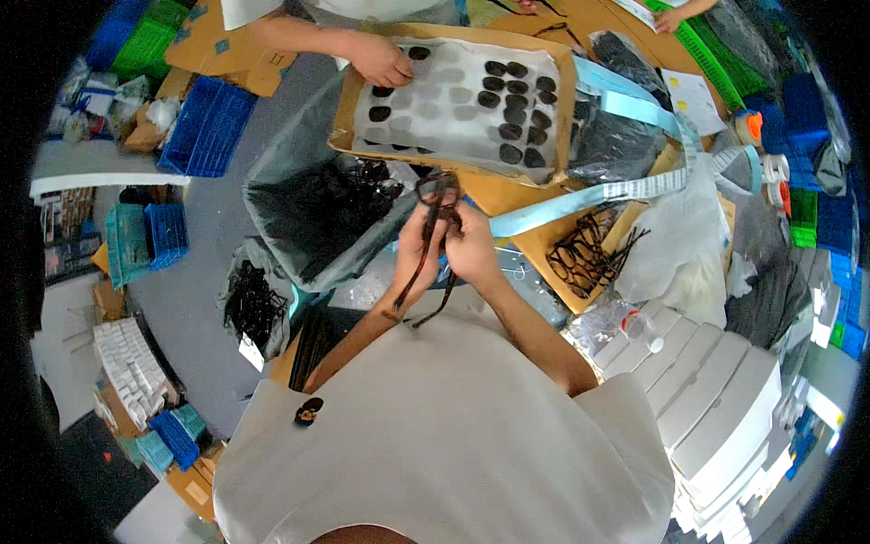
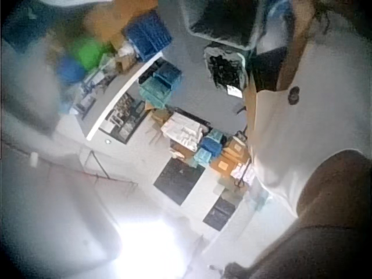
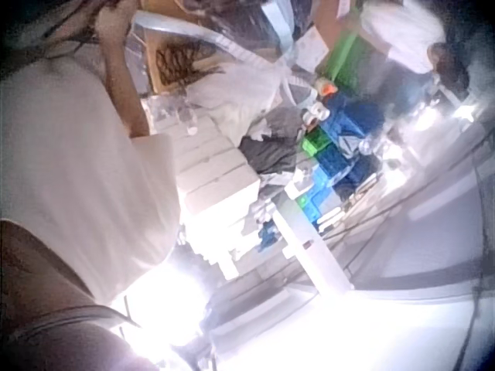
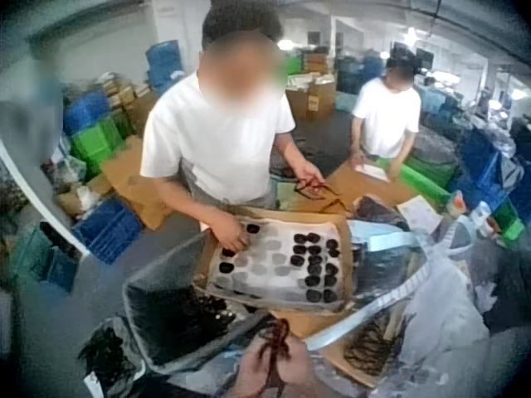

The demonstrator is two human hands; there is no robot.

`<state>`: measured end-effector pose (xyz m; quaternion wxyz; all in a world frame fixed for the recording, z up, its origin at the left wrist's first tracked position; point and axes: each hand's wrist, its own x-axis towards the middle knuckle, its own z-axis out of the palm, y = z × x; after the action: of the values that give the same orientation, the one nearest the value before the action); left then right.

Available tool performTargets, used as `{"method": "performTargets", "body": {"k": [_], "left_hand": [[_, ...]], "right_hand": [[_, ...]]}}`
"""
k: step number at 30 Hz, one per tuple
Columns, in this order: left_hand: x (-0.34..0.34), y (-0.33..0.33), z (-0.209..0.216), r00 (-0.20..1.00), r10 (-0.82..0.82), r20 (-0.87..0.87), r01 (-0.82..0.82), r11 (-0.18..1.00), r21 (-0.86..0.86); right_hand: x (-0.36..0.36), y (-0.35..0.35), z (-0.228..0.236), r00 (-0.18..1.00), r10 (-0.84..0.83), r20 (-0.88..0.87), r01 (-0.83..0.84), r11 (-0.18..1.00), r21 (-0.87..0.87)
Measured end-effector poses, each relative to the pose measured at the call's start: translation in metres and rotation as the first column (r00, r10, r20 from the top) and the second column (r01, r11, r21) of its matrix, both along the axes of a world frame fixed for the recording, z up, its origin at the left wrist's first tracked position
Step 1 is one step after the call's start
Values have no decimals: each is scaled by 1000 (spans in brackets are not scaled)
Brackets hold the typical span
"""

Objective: The person assembles eyeglasses by picking up frames and lenses from a tray and bin, then fitting the lenses into the frames. The person places the assembled glasses into a bin and repeats the process with additional frames and lenses.

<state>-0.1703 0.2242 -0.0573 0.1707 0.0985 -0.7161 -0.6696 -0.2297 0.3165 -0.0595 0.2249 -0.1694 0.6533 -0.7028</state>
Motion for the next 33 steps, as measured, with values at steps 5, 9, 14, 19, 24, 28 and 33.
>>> {"method": "performTargets", "body": {"k": [5,9,14,19,24,28,33], "left_hand": [[-14,-9,-12,968,247,43,-242,877,416],[-18,-27,-6,954,284,96,-276,706,653],[-11,-50,14,946,319,54,-230,547,805],[14,-90,17,786,616,59,-437,485,758],[67,-107,7,800,572,183,-512,490,705],[102,-96,-4,767,555,322,-602,448,661],[116,-87,-18,802,502,323,-562,451,694]], "right_hand": [[-17,1,3,845,239,478,-199,971,-134],[-27,-7,10,794,414,445,-233,884,-405],[-50,-19,19,822,505,262,-486,863,-137],[-85,-80,-17,934,318,-166,-263,922,285],[-142,-190,-113,981,137,-139,-79,930,360],[-152,-224,-129,979,199,32,-185,823,537],[-144,-217,-119,860,376,-346,-5,683,731]]}}
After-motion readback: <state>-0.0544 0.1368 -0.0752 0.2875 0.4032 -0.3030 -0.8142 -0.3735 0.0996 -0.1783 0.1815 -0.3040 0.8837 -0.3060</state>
